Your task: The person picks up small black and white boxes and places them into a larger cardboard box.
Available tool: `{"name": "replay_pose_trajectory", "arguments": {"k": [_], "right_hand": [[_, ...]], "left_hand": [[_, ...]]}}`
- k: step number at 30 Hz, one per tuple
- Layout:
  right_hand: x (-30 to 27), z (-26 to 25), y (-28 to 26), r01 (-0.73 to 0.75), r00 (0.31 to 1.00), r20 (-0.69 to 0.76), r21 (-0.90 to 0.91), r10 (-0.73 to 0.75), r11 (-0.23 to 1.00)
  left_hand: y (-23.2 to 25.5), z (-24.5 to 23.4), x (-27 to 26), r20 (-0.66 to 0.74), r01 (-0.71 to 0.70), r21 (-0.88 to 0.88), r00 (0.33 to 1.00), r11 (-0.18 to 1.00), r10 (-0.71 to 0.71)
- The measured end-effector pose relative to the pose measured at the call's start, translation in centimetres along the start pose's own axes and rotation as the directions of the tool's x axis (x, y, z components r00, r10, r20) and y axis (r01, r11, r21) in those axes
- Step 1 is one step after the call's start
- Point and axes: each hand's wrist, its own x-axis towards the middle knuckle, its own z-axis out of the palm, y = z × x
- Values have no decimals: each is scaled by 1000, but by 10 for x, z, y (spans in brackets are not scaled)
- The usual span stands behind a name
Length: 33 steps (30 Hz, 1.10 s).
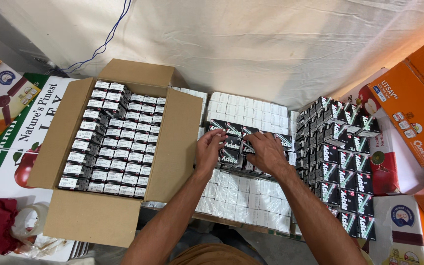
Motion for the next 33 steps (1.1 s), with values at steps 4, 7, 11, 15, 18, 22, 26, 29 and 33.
{"name": "replay_pose_trajectory", "arguments": {"k": [4,7,11,15,18,22,26,29,33], "right_hand": [[6,24,8,6,999,-43,-26,-7,1000],[6,35,11,19,995,-96,-21,-21,1000],[-4,35,4,18,981,-192,135,9,991],[-26,36,-13,-42,898,-369,469,239,882],[-43,46,-32,-125,835,-259,769,485,627],[-41,48,-44,-169,829,-129,869,544,465],[-38,50,-45,-207,812,-94,877,576,434],[-38,56,-39,-217,805,-97,870,585,443],[-40,57,-36,-190,787,-129,879,603,437]], "left_hand": [[2,-4,0,-1,-8,4,1000,1000,8],[2,-8,0,-12,-5,15,1000,1000,5],[5,-12,2,10,-36,79,999,996,35],[12,-22,2,46,-105,226,994,968,97],[34,-23,-8,70,-98,333,994,938,79],[30,-29,-10,107,5,312,993,950,-40],[38,-29,-13,168,71,307,978,949,-128],[41,-31,-15,166,99,304,974,948,-155],[42,-37,-18,172,120,257,971,959,-168]]}}
